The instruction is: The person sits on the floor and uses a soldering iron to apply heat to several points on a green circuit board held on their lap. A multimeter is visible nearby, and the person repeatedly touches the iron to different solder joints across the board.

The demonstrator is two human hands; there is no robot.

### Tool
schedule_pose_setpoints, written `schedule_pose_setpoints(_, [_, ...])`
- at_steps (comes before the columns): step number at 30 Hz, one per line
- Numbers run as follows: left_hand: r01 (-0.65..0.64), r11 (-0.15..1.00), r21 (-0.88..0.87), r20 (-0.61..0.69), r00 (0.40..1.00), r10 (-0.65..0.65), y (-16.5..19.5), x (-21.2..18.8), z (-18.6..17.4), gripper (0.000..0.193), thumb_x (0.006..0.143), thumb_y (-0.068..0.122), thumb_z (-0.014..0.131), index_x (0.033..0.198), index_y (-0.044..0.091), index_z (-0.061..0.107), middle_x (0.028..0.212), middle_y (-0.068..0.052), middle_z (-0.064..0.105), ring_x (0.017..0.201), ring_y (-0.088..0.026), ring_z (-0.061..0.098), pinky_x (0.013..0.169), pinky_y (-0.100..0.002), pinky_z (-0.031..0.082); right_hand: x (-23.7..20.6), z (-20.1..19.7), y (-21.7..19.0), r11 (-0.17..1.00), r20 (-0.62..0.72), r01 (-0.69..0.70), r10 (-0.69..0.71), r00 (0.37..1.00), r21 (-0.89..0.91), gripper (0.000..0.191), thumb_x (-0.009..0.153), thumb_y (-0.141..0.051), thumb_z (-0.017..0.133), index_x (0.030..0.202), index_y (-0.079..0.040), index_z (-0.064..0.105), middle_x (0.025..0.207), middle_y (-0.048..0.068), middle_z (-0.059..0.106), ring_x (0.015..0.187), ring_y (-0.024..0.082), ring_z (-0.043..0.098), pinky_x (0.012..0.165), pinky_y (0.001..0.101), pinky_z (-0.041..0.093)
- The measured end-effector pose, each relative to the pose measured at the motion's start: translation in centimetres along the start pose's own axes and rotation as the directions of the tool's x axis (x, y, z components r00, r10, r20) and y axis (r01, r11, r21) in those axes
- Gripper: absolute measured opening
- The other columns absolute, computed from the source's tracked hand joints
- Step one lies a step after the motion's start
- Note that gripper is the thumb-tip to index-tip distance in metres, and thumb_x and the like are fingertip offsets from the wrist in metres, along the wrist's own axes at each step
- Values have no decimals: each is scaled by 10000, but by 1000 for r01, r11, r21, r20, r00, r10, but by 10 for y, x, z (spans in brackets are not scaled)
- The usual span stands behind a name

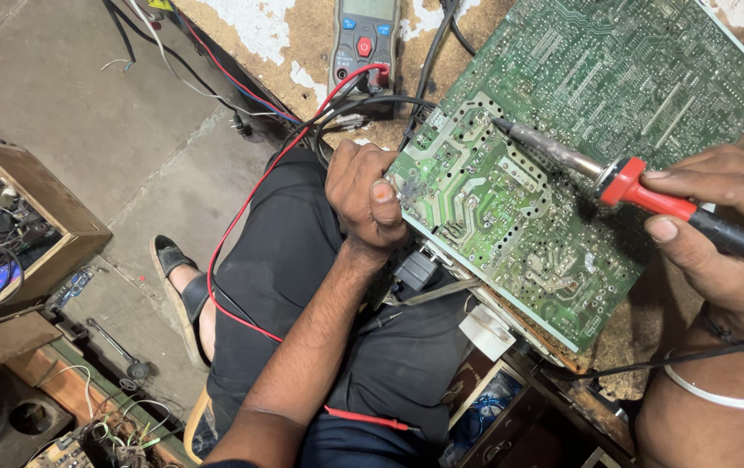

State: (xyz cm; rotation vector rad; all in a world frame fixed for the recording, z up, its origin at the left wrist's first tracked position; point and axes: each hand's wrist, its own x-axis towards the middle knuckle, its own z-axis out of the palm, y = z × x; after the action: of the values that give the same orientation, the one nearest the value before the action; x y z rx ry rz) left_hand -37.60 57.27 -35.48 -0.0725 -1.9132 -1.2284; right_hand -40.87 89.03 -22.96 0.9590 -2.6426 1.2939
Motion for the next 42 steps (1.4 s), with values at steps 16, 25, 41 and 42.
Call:
schedule_pose_setpoints(16, [9, 1000, 2, 21, 1000, -9, 5, 40, -1, 578, 1091, 405, 279, 837, 7, 613, 713, -116, 502, 692, -282, 440, 698, -442, 373, 40, -14, -19, 999, 0, -8, 8, 1000, -47, 282, 947, -152, 812, 1144, 26, 716, 1036, 166, 720, 922, 220, 707, 832, 263, 524])
schedule_pose_setpoints(25, [5, 1000, 9, 18, 1000, -5, 13, 52, 1, 591, 1097, 416, 273, 826, 8, 603, 713, -120, 499, 701, -277, 437, 698, -436, 369, 54, -21, -33, 999, 7, 4, -4, 1000, -33, 256, 931, -112, 793, 1117, 42, 708, 1006, 176, 717, 904, 226, 712, 847, 276, 556])
schedule_pose_setpoints(41, [10, 1000, 10, 7, 1000, -10, 28, 42, 7, 595, 1091, 415, 267, 811, 11, 602, 690, -109, 496, 680, -262, 424, 678, -427, 360, 41, -36, -32, 999, 50, 16, -14, 999, -29, 251, 907, -92, 785, 1110, 36, 711, 988, 177, 716, 889, 227, 716, 831, 280, 553])
schedule_pose_setpoints(42, [10, 1000, 10, 6, 1000, -10, 28, 39, 6, 595, 1089, 415, 267, 811, 10, 602, 689, -109, 496, 679, -262, 422, 677, -427, 359, 38, -35, -31, 999, 52, 21, -19, 998, -38, 252, 910, -93, 787, 1112, 37, 712, 990, 179, 717, 890, 229, 716, 830, 281, 553])
